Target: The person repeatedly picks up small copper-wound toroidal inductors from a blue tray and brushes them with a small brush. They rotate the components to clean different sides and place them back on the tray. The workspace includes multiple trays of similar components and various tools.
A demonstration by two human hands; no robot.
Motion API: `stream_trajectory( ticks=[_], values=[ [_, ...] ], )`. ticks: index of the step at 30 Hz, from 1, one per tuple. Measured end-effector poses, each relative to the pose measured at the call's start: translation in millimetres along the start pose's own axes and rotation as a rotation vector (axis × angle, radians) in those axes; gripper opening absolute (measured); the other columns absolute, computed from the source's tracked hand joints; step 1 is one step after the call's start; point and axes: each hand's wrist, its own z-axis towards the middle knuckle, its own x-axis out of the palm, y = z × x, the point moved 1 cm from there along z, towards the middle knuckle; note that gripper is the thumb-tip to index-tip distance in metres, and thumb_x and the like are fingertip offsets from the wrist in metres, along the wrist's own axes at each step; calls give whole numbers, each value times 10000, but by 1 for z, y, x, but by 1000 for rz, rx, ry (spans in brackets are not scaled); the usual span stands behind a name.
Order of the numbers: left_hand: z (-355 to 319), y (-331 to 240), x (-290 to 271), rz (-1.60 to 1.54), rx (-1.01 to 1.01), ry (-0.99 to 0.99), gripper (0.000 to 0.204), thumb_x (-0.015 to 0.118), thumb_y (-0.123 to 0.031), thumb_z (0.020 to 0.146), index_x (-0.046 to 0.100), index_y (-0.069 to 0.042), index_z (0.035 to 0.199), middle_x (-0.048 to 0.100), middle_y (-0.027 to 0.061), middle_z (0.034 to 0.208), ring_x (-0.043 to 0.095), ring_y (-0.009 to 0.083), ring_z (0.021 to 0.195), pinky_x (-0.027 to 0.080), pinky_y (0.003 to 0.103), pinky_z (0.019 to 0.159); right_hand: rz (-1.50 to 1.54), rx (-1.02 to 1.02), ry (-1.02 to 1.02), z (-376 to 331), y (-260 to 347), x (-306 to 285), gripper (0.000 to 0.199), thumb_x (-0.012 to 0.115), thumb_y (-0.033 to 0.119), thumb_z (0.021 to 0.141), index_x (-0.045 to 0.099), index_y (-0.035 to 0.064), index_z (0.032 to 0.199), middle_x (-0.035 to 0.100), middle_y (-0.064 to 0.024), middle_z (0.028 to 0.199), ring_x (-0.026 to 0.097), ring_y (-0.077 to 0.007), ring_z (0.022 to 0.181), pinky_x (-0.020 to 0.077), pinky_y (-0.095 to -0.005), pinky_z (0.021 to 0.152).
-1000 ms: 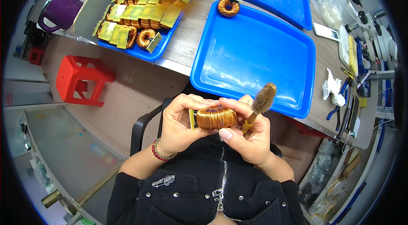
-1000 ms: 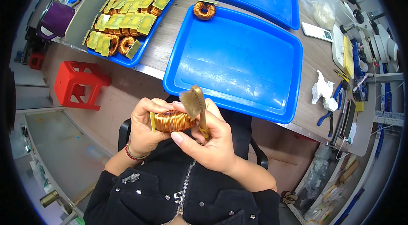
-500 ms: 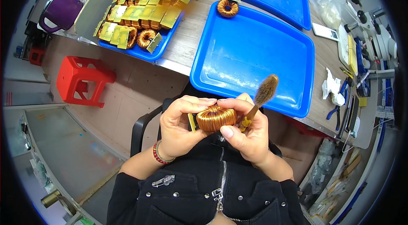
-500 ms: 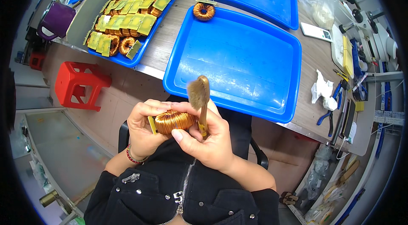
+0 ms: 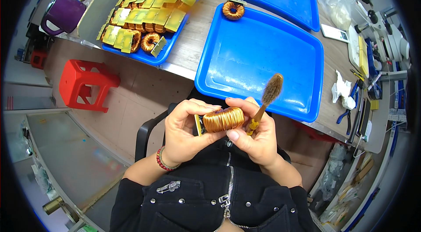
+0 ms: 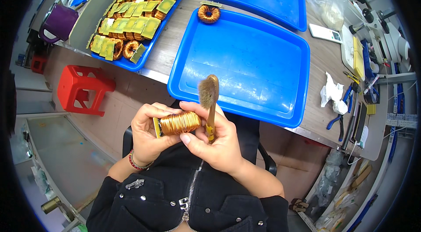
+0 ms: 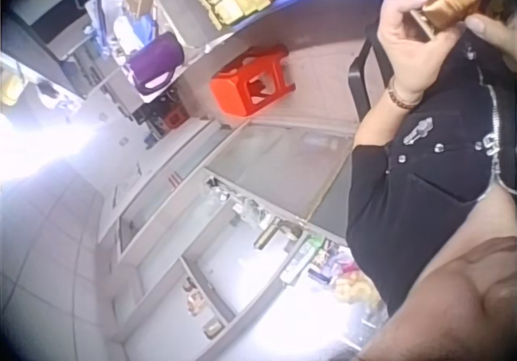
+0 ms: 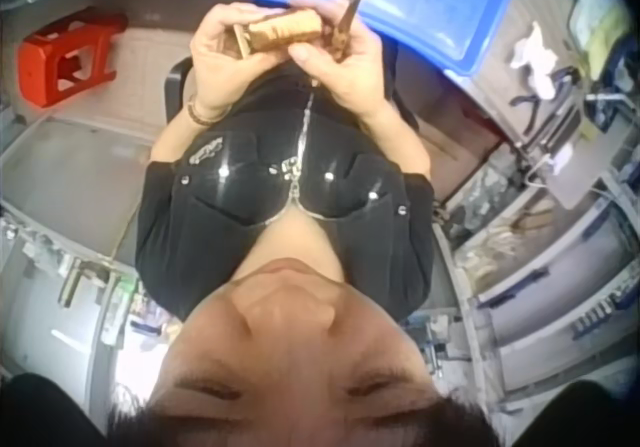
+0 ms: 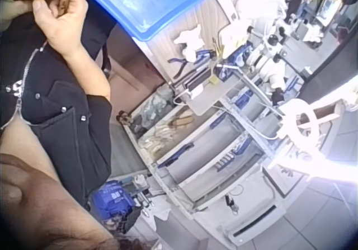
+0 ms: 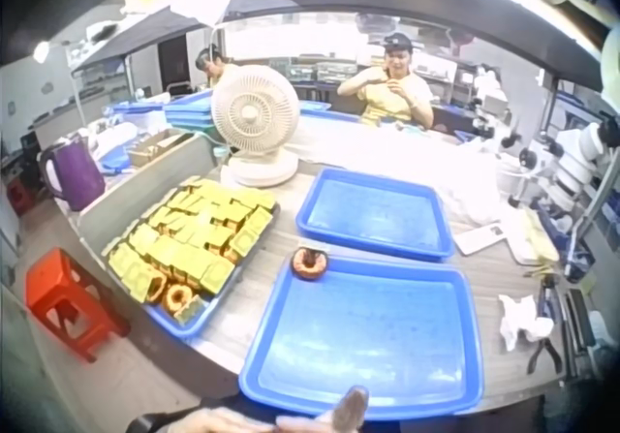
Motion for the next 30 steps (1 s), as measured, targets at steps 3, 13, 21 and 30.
stream_trajectory(
  ticks=[3,13,21,30],
  values=[
    [2,-3,1,79,31,-6,403,747,60,622,538,-19,958,572,111,974,577,200,965,465,305,851,91,37,2,-1,-4,-2,505,657,82,743,478,-21,1204,449,-24,921,476,-99,867,376,-227,781],
    [10,-6,6,212,113,-32,381,735,60,594,571,-20,929,590,107,946,588,201,906,473,300,789,155,-51,22,4,-12,-9,513,652,-2,742,484,23,1226,465,23,915,316,8,584,292,-156,526],
    [36,-36,17,727,326,326,568,765,-17,556,518,2,1066,607,105,820,603,221,728,492,295,652,-202,-208,166,11,8,-31,488,740,37,672,571,14,1129,544,-82,986,519,-172,965,423,-275,808],
    [37,-117,-3,34,824,182,163,626,-186,751,527,-94,842,505,84,903,496,197,796,416,291,691,207,-88,-38,-7,-1,-69,313,657,84,803,543,6,1084,608,-51,983,573,-105,906,460,-255,799]
  ],
)
